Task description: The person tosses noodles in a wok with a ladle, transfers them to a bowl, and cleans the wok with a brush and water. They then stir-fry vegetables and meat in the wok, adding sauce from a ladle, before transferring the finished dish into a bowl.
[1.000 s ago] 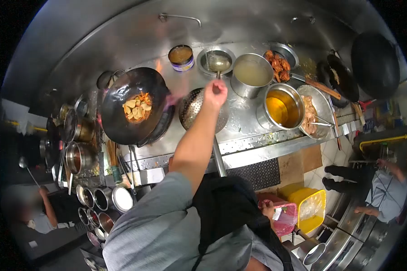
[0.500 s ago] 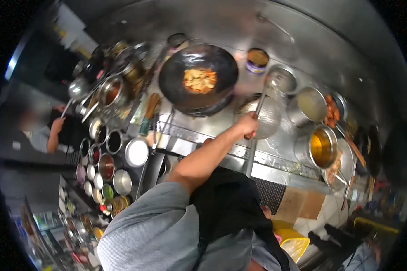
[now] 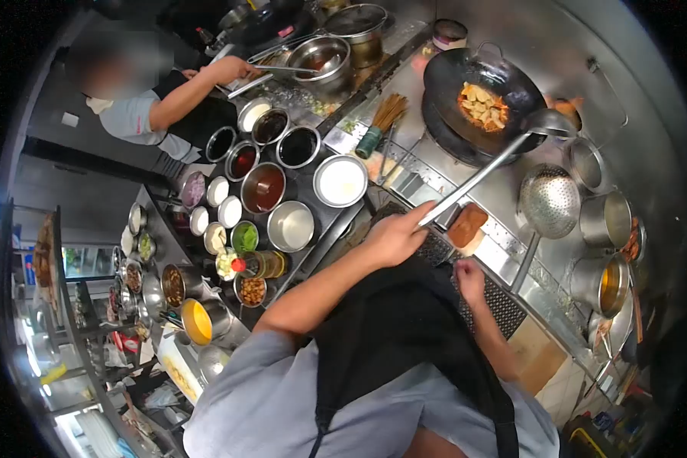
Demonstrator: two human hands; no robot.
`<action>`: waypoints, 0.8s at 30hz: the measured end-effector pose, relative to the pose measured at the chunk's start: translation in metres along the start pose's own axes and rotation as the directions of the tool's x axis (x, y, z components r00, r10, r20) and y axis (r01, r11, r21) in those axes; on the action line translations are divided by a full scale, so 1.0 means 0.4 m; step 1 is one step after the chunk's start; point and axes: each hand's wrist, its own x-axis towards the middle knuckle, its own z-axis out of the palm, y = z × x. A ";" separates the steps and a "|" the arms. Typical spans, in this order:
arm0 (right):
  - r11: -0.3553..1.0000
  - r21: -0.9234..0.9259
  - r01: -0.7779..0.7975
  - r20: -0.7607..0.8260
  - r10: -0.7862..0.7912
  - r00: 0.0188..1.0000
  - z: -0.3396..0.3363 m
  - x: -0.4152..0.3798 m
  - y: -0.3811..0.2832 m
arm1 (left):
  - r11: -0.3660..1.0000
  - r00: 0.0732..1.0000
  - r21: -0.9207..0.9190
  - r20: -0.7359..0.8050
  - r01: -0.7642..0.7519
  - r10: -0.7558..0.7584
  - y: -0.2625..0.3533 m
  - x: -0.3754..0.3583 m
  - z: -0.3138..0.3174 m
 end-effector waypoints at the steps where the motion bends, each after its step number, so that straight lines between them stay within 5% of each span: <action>1: 0.996 0.073 -0.043 0.091 0.037 0.995 0.064 0.050 -0.023 | 0.997 0.994 -0.029 -0.080 -0.071 0.068 -0.072 -0.070 -0.014; 3: 0.957 -0.164 0.239 0.126 -0.220 0.967 0.205 0.149 -0.064 | 0.993 0.995 -0.067 -0.029 0.097 -0.099 -0.087 -0.227 -0.111; 5: 0.996 0.088 0.029 0.328 -0.056 0.943 0.343 0.227 -0.165 | 0.976 0.974 -0.081 -0.088 0.203 -0.210 -0.161 -0.377 -0.142; 6: 0.989 0.133 -0.059 0.358 0.008 0.934 0.416 0.267 -0.191 | 0.920 0.924 -0.098 -0.008 0.380 -0.382 -0.169 -0.438 -0.172; 9: 0.928 0.256 -0.269 0.377 0.160 0.912 0.591 0.344 -0.265 | 0.858 0.857 -0.063 -0.051 0.510 -0.513 -0.192 -0.566 -0.207; 17: 0.819 0.386 -0.425 0.301 0.323 0.897 0.765 0.377 -0.348 | 0.826 0.829 0.123 -0.203 0.550 -0.521 -0.335 -0.619 -0.175; 24: 0.746 0.494 -0.447 0.276 0.352 0.894 0.776 0.389 -0.351 | 0.834 0.831 0.012 -0.099 0.551 -0.548 -0.352 -0.664 -0.190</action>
